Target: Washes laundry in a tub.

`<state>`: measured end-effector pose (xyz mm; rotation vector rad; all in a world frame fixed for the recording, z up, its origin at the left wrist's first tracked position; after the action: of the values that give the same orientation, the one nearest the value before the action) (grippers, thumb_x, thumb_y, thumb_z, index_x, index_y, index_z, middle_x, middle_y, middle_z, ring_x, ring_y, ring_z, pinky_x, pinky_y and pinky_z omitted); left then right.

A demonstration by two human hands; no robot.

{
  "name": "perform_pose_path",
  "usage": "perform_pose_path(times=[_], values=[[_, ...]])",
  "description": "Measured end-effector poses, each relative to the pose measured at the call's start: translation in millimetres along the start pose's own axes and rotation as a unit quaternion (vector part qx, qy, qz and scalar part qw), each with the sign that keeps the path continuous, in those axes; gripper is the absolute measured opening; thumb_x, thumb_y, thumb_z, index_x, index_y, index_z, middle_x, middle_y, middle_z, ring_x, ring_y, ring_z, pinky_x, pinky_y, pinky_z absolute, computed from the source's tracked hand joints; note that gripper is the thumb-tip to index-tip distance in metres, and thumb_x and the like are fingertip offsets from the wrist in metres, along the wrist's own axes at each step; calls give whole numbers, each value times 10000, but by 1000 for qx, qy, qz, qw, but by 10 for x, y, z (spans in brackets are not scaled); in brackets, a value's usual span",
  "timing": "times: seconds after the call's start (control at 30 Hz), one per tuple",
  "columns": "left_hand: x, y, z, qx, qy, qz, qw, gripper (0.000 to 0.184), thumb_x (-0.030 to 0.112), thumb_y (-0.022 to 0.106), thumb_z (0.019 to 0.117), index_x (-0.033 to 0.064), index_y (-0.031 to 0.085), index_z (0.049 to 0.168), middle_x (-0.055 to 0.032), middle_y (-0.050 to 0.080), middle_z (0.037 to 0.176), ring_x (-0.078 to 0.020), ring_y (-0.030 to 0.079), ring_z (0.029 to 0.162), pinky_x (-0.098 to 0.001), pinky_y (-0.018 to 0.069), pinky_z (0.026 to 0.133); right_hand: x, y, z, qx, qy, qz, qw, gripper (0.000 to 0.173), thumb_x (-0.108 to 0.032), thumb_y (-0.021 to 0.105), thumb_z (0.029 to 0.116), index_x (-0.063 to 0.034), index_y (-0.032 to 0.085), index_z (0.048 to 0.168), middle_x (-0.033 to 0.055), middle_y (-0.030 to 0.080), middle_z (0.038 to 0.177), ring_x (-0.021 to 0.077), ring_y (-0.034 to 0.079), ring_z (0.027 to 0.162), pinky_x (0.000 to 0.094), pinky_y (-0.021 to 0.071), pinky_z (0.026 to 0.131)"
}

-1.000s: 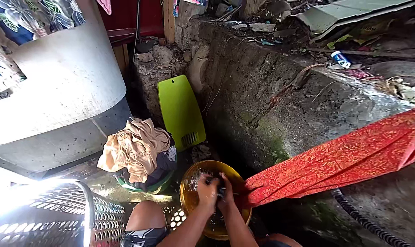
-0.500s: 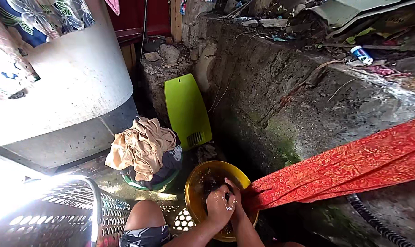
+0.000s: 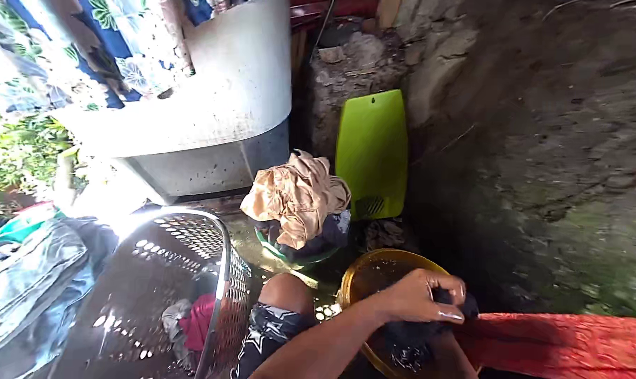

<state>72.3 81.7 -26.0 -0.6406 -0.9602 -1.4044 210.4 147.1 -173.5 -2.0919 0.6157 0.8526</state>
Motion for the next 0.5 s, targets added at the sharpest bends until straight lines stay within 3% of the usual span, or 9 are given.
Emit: perform_pose_path(times=[0.03,0.1,0.17,0.2,0.23,0.3,0.37,0.43,0.5], values=[[-58,-96,-8,15,-20,31,999,96,-96,641,746,-125,573,808,-143,603,872,-140,567,882,-287,457,814,-94,-71,2,13,-5,-9,1000,457,-76,409,1092,100,338,1508,281,479,1468,242,515,1320,377,424,1110],[-269,-297,-52,7,-158,198,967,487,-113,712,738,-112,600,1212,-284,600,1276,-351,604,1170,-479,513,981,-396,-244,-55,79,-34,50,995,472,-94,527,1042,80,419,1467,270,548,1385,270,578,1214,440,481,1026],[-567,-405,-144,-49,-349,362,863,908,-34,770,770,198,411,1570,-205,386,1603,-478,454,1387,-711,457,989,-684,-416,-126,128,-116,228,958,299,-69,485,948,16,526,1232,74,596,1062,89,601,924,304,536,813],[-726,-414,-217,-62,-396,388,830,1003,-27,774,770,287,335,1615,-187,336,1641,-532,364,1433,-795,393,980,-845,-505,-206,120,-160,315,928,212,-53,426,938,-46,524,1126,-23,601,961,24,619,865,259,555,785],[-877,-393,-286,-76,-416,399,813,1016,-12,765,788,322,300,1628,-177,336,1647,-550,310,1458,-825,357,985,-966,-586,-268,108,-196,377,899,198,-43,384,926,-96,531,1047,-78,634,893,4,648,828,251,576,766],[-1042,-297,-353,-103,-423,418,797,891,68,746,866,311,334,1619,-154,439,1593,-500,353,1460,-764,372,1044,-1030,-648,-254,98,-224,416,876,209,-47,373,923,-139,556,968,-108,681,819,4,680,776,249,598,728],[-998,-265,-307,-108,-436,424,787,652,131,728,890,207,527,1505,-187,595,1434,-442,486,1382,-683,384,1095,-870,-599,-83,145,-192,337,910,113,-53,474,936,-65,569,997,-39,648,836,41,658,774,266,581,716],[-901,-408,-203,-37,-417,426,802,416,165,714,875,154,697,1291,-178,677,1294,-394,598,1269,-627,474,1043,-618,-507,128,166,-147,113,969,350,-40,663,900,79,613,1226,194,674,1104,237,659,1028,411,544,923],[-829,-581,-93,71,-334,414,844,373,134,710,841,118,726,1213,-144,684,1274,-344,609,1241,-538,494,1036,-355,-276,281,75,-64,-121,988,693,-159,725,920,89,415,1488,334,550,1396,440,537,1327,590,404,1130]])
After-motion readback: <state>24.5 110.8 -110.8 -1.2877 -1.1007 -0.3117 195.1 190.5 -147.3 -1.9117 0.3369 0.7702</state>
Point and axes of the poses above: each hand's wrist, its own z-axis towards the middle knuckle, its own y-axis out of the palm, x = y × z, the point moved 5 cm from there along z, towards the middle knuckle
